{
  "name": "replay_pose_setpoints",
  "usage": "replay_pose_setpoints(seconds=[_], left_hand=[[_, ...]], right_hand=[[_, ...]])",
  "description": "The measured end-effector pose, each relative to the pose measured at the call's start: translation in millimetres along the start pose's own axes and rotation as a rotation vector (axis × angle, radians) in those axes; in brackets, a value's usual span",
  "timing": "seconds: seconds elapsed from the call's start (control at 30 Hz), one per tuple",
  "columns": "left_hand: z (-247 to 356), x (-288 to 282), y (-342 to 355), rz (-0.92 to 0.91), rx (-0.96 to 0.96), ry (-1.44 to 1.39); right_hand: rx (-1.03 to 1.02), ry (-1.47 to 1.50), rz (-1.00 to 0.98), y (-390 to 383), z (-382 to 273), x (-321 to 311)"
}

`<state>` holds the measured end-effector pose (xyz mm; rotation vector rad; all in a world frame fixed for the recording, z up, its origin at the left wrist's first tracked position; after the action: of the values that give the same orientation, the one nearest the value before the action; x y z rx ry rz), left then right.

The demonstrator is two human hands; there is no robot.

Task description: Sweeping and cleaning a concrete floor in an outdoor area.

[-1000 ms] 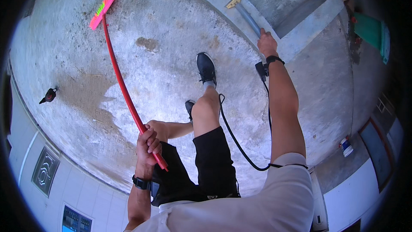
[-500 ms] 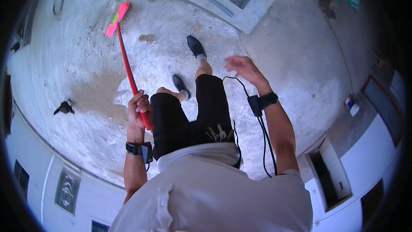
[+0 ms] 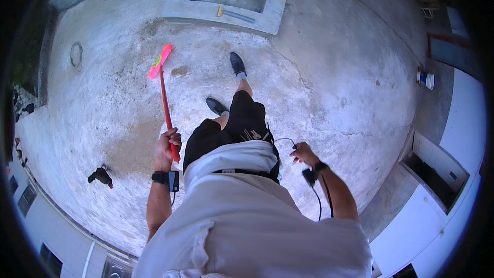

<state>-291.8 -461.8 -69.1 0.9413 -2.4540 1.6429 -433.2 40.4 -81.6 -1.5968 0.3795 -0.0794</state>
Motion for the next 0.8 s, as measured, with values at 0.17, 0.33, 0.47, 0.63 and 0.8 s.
replay_pose_setpoints(seconds=[0.17,0.33,0.47,0.63,0.8], left_hand=[[48,-66,-25,0.379,0.182,0.61],[60,-46,-57,0.296,0.272,0.681],[96,3,-70,0.195,0.443,0.707],[149,68,-113,-0.021,0.497,0.586],[167,87,-138,-0.004,0.626,0.636]], right_hand=[[-0.287,0.639,0.254,-84,17,-38],[-0.265,0.587,0.6,-176,-5,-96],[-0.17,0.232,0.493,-223,-19,-91],[-0.647,-0.898,0.636,-246,-79,-107],[-0.564,-1.347,0.345,-239,-66,-105]])
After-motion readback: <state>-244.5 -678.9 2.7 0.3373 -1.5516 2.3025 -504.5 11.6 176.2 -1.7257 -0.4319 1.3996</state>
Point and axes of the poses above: each hand's wrist, its own y-axis towards the middle knuckle, its own x-axis out of the palm, z = x × y, the point moved 9 cm from there along y, towards the middle knuckle, and after that the axes turned 13 degrees about -y, right-handed, at the moved point
